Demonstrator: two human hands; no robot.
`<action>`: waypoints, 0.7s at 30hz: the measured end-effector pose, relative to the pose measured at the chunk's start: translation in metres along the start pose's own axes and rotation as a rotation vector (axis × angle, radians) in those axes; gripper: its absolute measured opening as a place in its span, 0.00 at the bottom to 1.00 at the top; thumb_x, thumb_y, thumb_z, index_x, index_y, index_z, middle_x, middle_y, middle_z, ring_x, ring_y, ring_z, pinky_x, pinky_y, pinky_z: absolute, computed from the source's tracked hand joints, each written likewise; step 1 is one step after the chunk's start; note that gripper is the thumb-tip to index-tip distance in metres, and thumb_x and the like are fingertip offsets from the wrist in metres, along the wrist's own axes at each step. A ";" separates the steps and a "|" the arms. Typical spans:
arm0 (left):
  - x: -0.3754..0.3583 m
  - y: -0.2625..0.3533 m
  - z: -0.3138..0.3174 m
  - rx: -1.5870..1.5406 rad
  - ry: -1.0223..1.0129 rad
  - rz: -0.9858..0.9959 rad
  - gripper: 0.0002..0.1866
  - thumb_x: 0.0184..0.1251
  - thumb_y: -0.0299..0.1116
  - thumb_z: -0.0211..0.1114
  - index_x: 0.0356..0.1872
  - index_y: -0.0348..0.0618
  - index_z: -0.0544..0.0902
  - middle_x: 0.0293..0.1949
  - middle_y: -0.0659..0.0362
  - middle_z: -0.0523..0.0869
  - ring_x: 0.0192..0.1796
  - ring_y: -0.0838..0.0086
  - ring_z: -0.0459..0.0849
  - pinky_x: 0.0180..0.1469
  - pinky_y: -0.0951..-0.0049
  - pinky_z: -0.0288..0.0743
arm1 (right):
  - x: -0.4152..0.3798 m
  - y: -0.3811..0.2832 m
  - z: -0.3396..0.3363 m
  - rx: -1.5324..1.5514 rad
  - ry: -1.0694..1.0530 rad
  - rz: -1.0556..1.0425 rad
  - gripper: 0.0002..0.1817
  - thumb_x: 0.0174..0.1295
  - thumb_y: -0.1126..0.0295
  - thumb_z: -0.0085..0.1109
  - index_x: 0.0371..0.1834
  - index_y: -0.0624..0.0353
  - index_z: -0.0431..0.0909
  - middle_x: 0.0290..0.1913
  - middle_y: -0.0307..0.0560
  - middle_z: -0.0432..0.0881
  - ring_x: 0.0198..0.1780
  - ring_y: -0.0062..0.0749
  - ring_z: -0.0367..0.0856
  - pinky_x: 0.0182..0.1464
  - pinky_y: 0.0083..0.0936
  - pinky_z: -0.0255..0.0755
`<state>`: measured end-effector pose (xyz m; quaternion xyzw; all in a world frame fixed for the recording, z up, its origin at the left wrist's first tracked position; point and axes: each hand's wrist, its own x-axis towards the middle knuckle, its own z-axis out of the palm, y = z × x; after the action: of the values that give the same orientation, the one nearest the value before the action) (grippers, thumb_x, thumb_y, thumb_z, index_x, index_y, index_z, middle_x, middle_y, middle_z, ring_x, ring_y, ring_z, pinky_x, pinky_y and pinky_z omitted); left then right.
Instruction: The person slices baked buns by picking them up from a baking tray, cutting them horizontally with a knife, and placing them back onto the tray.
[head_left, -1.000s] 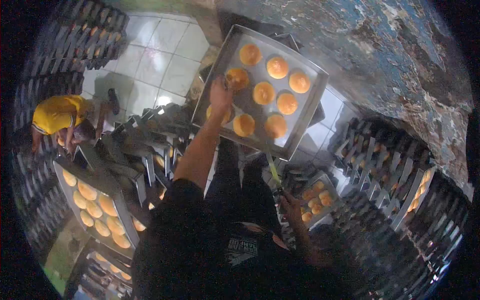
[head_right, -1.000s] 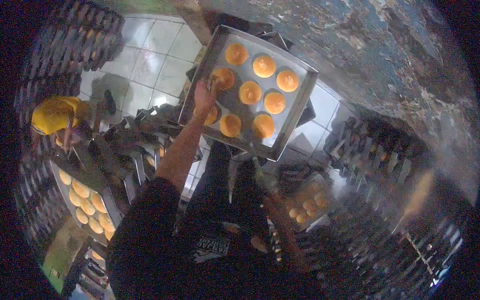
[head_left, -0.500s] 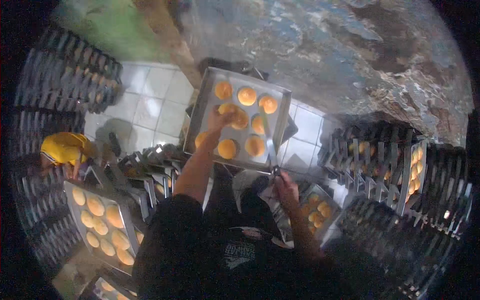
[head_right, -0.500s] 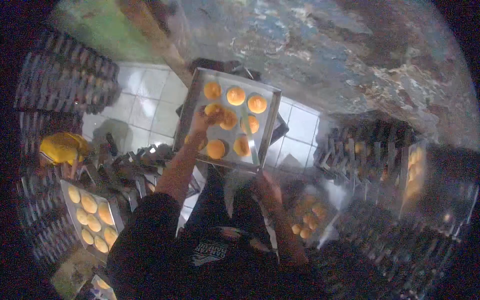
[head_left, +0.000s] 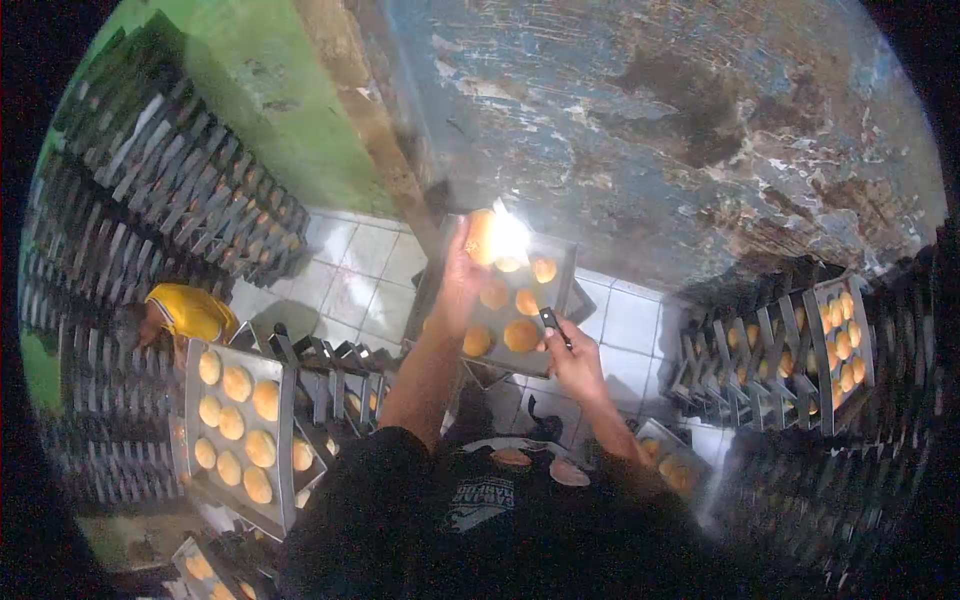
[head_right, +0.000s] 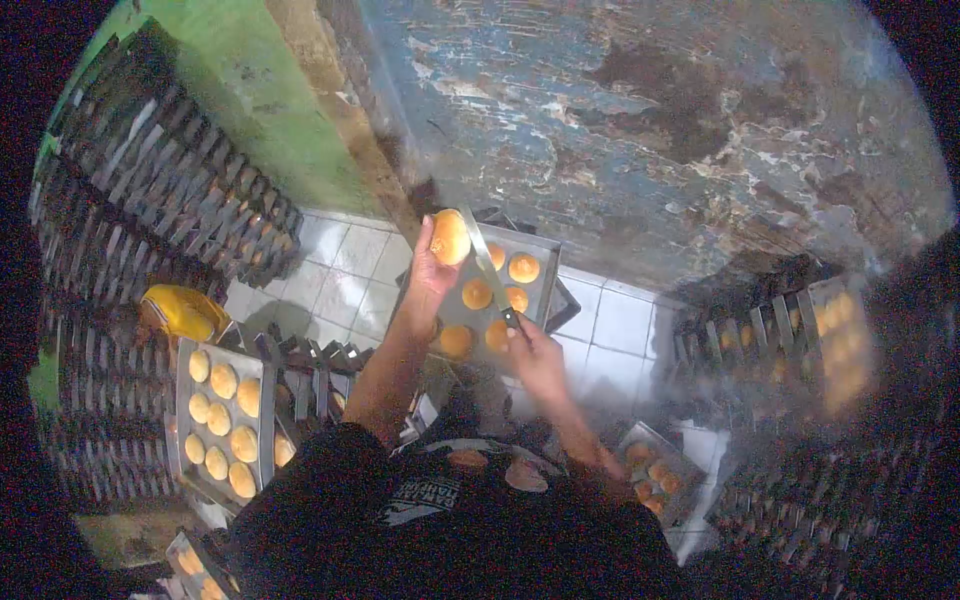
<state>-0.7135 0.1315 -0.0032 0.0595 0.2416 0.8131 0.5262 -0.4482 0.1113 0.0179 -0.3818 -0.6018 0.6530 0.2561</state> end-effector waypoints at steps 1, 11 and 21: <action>-0.007 -0.001 0.012 0.022 -0.009 -0.015 0.25 0.69 0.56 0.67 0.53 0.46 0.83 0.46 0.60 0.89 0.49 0.69 0.88 0.56 0.64 0.81 | -0.005 0.000 -0.006 -0.006 -0.008 0.009 0.22 0.73 0.64 0.58 0.68 0.58 0.76 0.36 0.34 0.84 0.36 0.15 0.77 0.41 0.19 0.75; -0.029 -0.049 0.027 0.216 -0.013 -0.130 0.20 0.69 0.48 0.69 0.54 0.47 0.82 0.49 0.59 0.88 0.52 0.67 0.86 0.59 0.58 0.79 | -0.004 -0.020 -0.027 -0.141 0.034 -0.103 0.22 0.76 0.64 0.53 0.69 0.58 0.74 0.29 0.33 0.80 0.22 0.13 0.65 0.25 0.16 0.63; -0.029 -0.030 0.025 0.257 -0.105 -0.085 0.16 0.71 0.38 0.67 0.53 0.41 0.80 0.48 0.55 0.87 0.48 0.66 0.88 0.51 0.61 0.85 | -0.017 -0.017 -0.016 -0.189 0.068 -0.164 0.19 0.75 0.63 0.54 0.63 0.60 0.78 0.28 0.34 0.80 0.23 0.13 0.70 0.26 0.19 0.66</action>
<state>-0.6675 0.1240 0.0099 0.1582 0.3182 0.7483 0.5602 -0.4278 0.1094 0.0383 -0.3757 -0.6806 0.5571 0.2919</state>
